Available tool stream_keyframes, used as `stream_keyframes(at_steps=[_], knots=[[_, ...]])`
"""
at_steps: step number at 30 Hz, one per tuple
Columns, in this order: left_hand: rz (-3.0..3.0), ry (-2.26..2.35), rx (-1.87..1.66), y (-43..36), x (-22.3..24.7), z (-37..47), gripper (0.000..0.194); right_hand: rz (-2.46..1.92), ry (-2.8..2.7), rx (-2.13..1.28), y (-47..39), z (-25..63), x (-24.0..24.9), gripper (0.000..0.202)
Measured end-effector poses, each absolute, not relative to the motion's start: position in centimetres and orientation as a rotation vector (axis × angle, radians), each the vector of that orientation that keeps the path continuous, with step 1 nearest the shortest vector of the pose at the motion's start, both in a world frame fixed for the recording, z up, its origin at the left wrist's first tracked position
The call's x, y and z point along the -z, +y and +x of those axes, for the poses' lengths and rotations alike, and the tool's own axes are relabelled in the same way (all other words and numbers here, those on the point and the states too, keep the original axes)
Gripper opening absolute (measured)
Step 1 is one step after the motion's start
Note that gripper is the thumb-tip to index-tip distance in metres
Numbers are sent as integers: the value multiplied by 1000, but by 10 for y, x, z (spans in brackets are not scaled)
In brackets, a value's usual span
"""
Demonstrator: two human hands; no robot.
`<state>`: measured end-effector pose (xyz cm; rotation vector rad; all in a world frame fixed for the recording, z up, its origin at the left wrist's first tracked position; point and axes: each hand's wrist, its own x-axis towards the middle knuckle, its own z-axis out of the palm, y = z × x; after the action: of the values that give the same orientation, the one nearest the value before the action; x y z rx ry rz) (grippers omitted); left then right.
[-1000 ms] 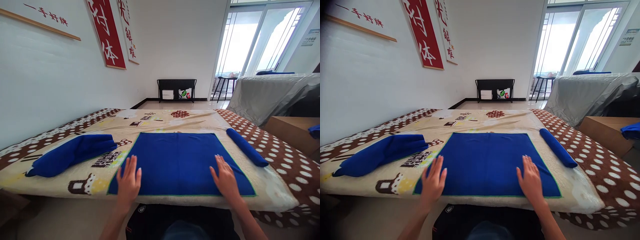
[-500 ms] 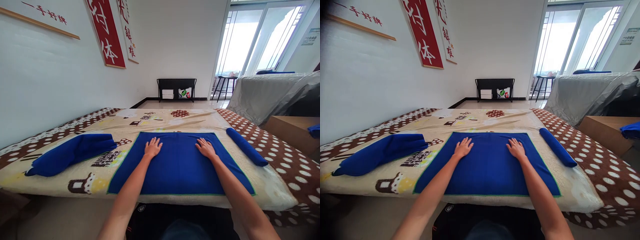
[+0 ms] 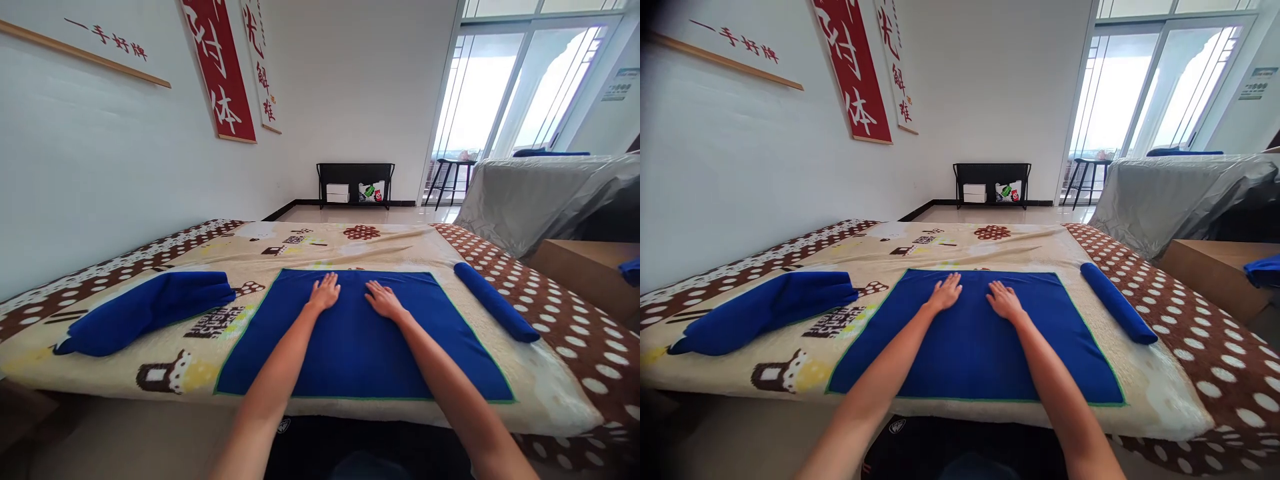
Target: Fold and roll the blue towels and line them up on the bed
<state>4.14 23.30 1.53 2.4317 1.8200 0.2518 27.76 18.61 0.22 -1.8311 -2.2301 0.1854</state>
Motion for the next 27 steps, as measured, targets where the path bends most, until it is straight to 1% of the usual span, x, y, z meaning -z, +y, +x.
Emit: stream_keyframes(at_steps=[3,6,9,13,16,19,22,25,27], knots=[[2520,1650,-219,233,-4,86,57,-1702,-2320,-195,197,242,-3,58],[2530,1664,-232,236,-2,87,57,-1752,-2278,-174,201,259,-7,57],[2431,1839,-248,244,-9,45,59,-1949,-2122,-146,197,318,-11,57],[2195,2135,-224,254,-24,-41,62,-2236,-1877,-137,180,408,-15,60],[2098,2226,-194,260,-33,-76,58,-2338,-1789,-121,174,439,-19,57],[2160,2180,-222,265,-37,-58,51,-2296,-1820,-64,184,416,-21,55],[2347,1990,-281,267,-31,4,49,-2117,-1988,-50,203,351,-17,54],[2506,1764,-299,265,-19,72,41,-1906,-2165,-86,220,281,-8,50],[2558,1666,-287,264,-10,100,41,-1817,-2227,-106,227,253,-2,50]])
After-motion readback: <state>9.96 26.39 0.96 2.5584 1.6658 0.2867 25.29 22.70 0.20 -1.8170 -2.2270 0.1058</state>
